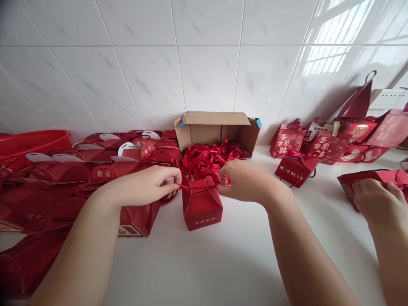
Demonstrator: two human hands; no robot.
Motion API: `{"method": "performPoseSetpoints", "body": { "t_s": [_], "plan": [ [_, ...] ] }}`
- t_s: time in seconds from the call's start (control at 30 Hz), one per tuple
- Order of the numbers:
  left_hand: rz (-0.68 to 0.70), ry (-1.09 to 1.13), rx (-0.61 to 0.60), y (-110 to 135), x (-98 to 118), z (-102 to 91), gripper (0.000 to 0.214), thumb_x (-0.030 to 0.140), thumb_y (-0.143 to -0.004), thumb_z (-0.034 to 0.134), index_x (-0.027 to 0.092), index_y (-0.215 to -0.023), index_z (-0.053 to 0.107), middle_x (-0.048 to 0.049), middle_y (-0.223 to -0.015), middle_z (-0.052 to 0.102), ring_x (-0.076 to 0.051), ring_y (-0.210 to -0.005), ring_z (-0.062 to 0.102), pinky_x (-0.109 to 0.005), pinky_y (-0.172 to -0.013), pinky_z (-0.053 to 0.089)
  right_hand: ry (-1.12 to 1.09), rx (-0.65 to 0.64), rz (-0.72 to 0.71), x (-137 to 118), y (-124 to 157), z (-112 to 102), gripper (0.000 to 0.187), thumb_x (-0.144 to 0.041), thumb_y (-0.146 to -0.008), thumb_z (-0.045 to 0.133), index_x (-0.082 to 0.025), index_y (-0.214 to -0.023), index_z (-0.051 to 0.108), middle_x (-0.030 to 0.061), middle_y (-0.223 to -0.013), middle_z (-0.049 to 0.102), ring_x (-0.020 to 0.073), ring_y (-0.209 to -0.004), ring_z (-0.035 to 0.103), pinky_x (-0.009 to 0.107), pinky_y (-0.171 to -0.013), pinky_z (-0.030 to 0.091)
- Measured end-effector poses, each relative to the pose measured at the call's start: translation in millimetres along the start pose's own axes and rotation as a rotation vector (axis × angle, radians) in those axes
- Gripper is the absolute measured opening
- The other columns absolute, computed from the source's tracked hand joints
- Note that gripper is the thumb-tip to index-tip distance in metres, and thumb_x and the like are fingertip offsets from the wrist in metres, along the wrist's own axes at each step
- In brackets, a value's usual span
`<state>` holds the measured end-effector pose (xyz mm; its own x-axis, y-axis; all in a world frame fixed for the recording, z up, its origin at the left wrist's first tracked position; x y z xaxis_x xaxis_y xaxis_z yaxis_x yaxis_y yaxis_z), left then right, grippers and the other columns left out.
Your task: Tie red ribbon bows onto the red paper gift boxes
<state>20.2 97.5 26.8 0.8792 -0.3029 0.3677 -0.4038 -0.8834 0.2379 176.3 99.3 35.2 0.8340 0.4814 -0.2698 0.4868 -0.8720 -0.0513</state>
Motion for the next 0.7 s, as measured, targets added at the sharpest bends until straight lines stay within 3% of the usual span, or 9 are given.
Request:
{"method": "performPoseSetpoints", "body": {
  "t_s": [0.27, 0.43, 0.6, 0.7],
  "plan": [
    [0.002, -0.006, 0.049, 12, 4, -7.8, 0.013, 0.036, -0.076, 0.054, 0.024, -0.075, 0.055, 0.0017, -0.070, 0.061, -0.013, -0.052, 0.047, -0.024, -0.043, 0.030, -0.145, -0.040, -0.018, -8, -2, 0, 0.013, -0.031, -0.080, 0.053, -0.021, -0.074, 0.047, -0.0013, -0.069, 0.059, 0.0130, -0.059, 0.049, 0.024, -0.053, 0.035],
    [-0.004, -0.011, 0.106, 13, -5, -15.9, 0.002, 0.025, -0.069, 0.056, 0.023, -0.070, 0.055, 0.0018, -0.067, 0.059, -0.012, -0.050, 0.046, -0.024, -0.042, 0.028, -0.166, -0.039, 0.081, 10, -1, -3, 0.026, -0.048, -0.082, 0.055, -0.023, -0.086, 0.052, -0.0030, -0.060, 0.054, 0.0126, -0.052, 0.046, 0.024, -0.046, 0.031],
    [0.015, -0.045, 0.197, 15, -5, -26.8, 0.007, 0.020, -0.067, 0.052, 0.022, -0.063, 0.047, 0.0029, -0.059, 0.050, -0.012, -0.046, 0.038, -0.026, -0.042, 0.023, -0.138, -0.018, 0.166, 25, 3, -9, 0.048, -0.066, -0.080, 0.047, -0.021, -0.063, 0.052, -0.0026, -0.054, 0.046, 0.0101, -0.046, 0.037, 0.026, -0.044, 0.024],
    [0.004, -0.068, 0.194, 15, -6, -25.7, 0.012, 0.016, -0.064, 0.049, 0.022, -0.060, 0.040, 0.0029, -0.055, 0.041, -0.012, -0.045, 0.029, -0.027, -0.042, 0.018, -0.099, -0.011, 0.208, 32, 5, -11, 0.051, -0.067, -0.078, 0.049, -0.020, -0.057, 0.050, -0.0028, -0.051, 0.042, 0.0102, -0.046, 0.033, 0.026, -0.044, 0.022]
  ]
}}
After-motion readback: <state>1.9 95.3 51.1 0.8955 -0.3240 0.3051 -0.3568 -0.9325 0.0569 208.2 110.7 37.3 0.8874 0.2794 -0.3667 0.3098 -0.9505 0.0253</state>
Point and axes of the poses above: each hand's wrist, its own y-axis away from the middle knuckle, its own z-axis out of the palm, x = y × z, the point moved 10 cm from there along -y, towards the middle knuckle
